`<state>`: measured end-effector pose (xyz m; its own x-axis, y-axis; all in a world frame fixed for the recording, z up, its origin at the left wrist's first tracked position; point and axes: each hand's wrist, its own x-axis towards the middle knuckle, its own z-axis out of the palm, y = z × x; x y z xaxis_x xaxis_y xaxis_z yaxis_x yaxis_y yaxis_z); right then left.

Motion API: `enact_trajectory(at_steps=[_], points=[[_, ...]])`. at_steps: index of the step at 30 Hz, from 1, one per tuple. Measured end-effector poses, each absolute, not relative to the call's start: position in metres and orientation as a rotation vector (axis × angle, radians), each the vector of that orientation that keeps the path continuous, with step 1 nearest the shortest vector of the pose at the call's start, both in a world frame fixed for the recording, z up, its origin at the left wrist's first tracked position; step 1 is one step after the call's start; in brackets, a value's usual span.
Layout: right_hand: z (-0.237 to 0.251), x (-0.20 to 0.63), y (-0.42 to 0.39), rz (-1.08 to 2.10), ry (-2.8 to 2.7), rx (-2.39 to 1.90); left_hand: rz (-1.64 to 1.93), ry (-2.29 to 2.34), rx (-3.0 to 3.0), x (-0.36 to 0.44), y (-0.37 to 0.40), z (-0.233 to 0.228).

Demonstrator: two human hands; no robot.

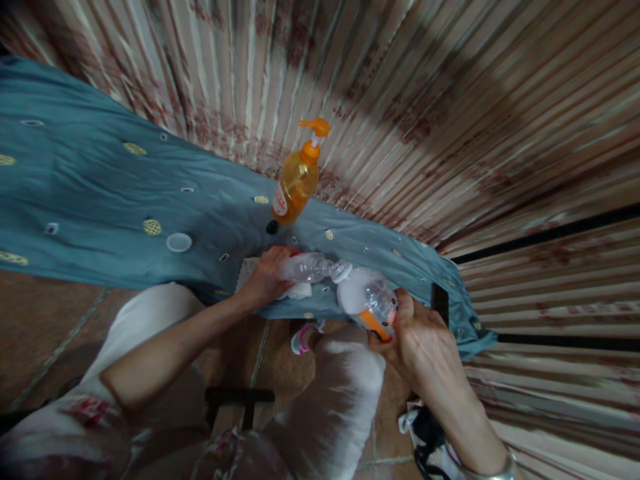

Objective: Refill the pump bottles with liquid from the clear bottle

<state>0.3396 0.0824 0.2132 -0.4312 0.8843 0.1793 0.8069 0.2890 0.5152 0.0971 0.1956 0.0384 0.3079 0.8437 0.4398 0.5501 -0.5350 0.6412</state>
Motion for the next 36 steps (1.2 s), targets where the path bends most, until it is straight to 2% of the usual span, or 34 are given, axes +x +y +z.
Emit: enact_trajectory(at_steps=[36], points=[[0.2137, 0.3373, 0.0853, 0.918, 2.421, 1.513, 1.097, 1.221, 2.233, 0.0958, 0.1950, 0.0391]])
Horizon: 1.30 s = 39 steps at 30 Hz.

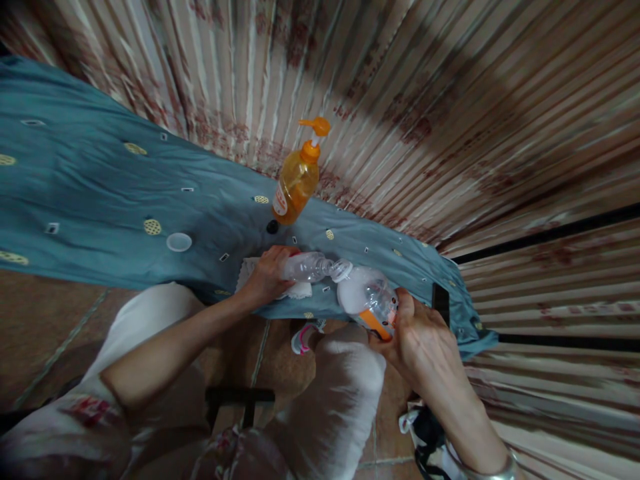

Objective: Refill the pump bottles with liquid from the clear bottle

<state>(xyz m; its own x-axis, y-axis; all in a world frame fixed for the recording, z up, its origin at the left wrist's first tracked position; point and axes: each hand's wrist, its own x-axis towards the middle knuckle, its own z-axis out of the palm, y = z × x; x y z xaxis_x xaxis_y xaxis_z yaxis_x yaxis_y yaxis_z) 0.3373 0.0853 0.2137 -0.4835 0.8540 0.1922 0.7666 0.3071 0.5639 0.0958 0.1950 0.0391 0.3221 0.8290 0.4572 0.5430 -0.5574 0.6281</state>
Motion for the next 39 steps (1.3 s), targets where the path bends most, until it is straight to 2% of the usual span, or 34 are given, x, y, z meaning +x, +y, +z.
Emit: enact_trajectory(at_steps=[39], points=[[0.2115, 0.3386, 0.0835, 0.885, 2.359, 1.573, 1.086, 1.228, 2.188, 0.0970, 0.1956, 0.0401]])
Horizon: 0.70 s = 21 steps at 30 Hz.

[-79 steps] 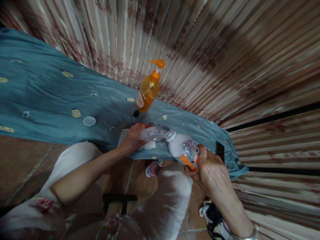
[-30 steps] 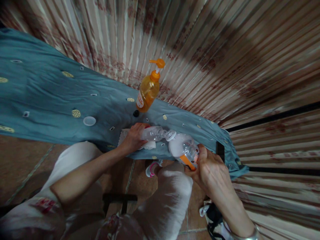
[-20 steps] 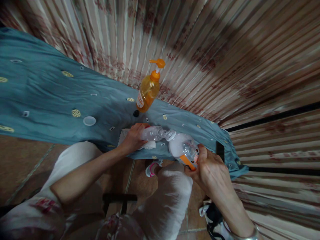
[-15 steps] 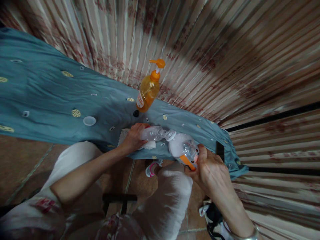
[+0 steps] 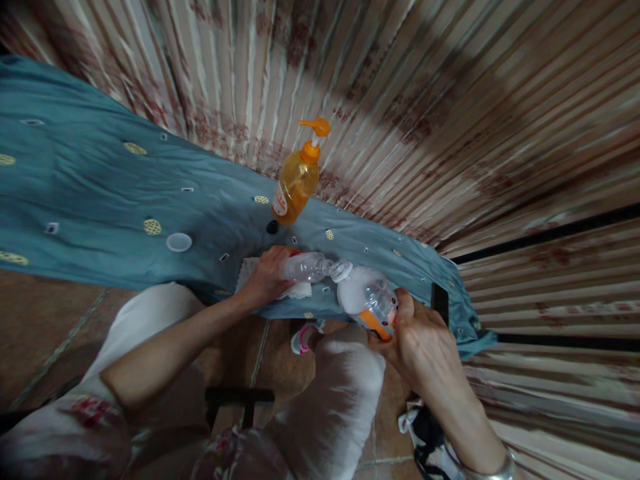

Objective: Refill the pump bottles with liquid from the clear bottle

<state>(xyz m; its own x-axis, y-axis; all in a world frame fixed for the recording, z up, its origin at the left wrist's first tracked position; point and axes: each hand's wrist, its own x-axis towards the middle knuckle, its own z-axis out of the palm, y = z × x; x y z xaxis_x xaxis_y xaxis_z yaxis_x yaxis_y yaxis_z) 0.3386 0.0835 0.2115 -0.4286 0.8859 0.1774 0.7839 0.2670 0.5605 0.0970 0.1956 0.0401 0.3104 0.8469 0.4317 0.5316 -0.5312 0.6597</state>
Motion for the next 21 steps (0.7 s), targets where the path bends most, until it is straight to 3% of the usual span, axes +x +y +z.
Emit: enact_trajectory(at_steps=[10, 21], points=[[0.194, 0.338, 0.088, 0.692, 2.388, 1.795, 1.079, 1.247, 2.146, 0.095, 0.198, 0.040], [0.164, 0.317, 0.097, 0.271, 2.314, 2.254, 1.172, 1.262, 2.028, 0.090, 0.206, 0.034]])
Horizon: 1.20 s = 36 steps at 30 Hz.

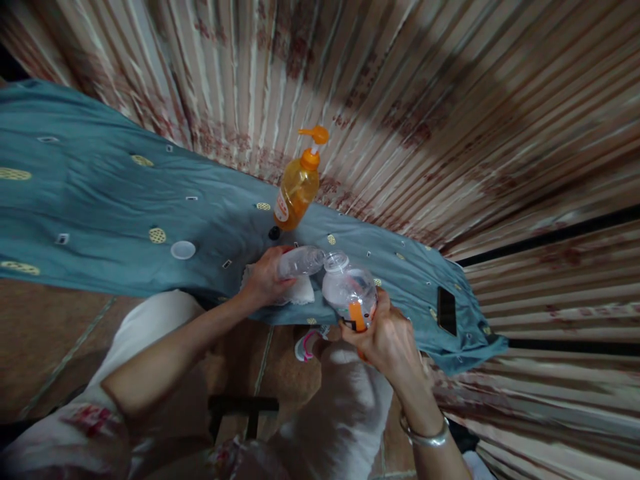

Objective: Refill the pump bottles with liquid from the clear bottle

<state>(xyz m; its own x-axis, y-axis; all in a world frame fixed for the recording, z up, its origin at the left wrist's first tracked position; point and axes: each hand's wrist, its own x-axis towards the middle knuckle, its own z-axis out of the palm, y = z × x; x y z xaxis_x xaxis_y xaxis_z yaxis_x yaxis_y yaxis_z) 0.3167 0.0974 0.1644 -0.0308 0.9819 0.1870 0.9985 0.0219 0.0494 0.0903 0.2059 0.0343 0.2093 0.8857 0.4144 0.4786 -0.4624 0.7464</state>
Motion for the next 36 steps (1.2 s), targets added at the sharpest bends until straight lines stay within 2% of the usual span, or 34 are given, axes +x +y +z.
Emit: enact_trajectory(at_steps=[15, 30, 36], points=[[0.153, 0.279, 0.124, 0.175, -1.739, -2.155, 1.244, 1.316, 1.972, 0.083, 0.212, 0.029], [0.140, 0.277, 0.142, 0.483, -1.373, -1.779, 1.264, 1.287, 1.830, 0.074, 0.214, 0.036], [0.130, 0.275, 0.153, 0.512, -1.240, -1.708, 1.183, 1.316, 1.789, 0.069, 0.213, 0.041]])
